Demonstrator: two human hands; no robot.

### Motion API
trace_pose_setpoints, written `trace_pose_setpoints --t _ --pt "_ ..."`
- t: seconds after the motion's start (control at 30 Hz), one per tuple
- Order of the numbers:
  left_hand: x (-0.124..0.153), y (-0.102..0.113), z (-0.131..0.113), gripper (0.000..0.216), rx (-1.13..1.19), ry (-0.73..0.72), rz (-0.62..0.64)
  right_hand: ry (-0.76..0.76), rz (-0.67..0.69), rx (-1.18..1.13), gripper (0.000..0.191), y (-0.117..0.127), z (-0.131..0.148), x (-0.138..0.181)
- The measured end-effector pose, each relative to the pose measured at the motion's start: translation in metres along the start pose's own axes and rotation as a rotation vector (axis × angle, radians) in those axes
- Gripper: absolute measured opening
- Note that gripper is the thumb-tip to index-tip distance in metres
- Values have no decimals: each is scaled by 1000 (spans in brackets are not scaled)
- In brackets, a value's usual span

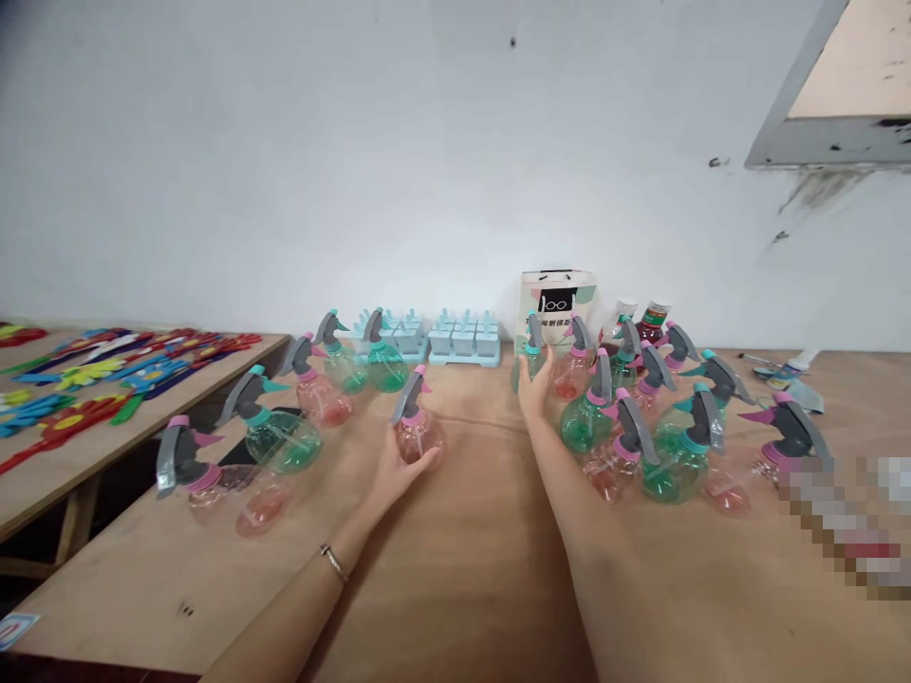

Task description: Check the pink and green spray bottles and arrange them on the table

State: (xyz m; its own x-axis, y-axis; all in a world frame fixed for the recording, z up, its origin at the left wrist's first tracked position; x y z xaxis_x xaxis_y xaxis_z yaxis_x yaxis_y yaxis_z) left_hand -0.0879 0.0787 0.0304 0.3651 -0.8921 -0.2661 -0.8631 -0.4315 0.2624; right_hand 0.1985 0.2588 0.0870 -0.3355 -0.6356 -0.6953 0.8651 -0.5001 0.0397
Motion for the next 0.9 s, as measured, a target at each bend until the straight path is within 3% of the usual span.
trace_pose_setpoints --t 0.1,0.17,0.23,0.33,0.47,0.53,0.63,0.73,0.8,0.9 --pt "0 -5 2 77 30 24 -3 185 59 -134 61 7 41 35" --pt "3 -9 1 80 58 11 -14 247 278 -248 64 -6 71 64" --pt "8 -18 -2 81 70 -25 4 256 573 -325 82 -27 101 95" --pt "24 -37 -5 80 -20 -77 42 141 770 -345 100 -45 125 123" --pt "48 -58 -12 94 -107 -157 145 -149 769 -368 68 -48 121 120" --pt "47 -53 -18 82 -30 -214 153 -308 713 -398 53 -41 110 109" --pt "9 -10 -15 49 43 -165 -104 -545 672 -500 42 -28 100 94" --pt "-54 43 -8 52 -11 -72 -390 -710 714 -645 42 -22 103 87" --pt "-100 67 -7 63 -76 -36 -480 -777 756 -725 46 -20 110 86" --pt "-158 83 -8 75 -89 10 -496 -811 792 -799 48 -19 117 86"
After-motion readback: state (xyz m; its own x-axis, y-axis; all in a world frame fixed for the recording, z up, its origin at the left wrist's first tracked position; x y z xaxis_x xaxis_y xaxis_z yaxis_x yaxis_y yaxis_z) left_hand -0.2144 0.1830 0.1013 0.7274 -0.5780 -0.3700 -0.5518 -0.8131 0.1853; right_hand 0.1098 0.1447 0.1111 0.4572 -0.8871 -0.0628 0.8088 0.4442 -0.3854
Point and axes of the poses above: each hand's wrist, its own x-axis away from the middle knuckle, its own y-axis out of the back of the hand, z = x × y, the point moved 9 cm from there along -x, towards the middle knuckle, and after that the axes turned 5 degrees about y, right-handed, at the moved point
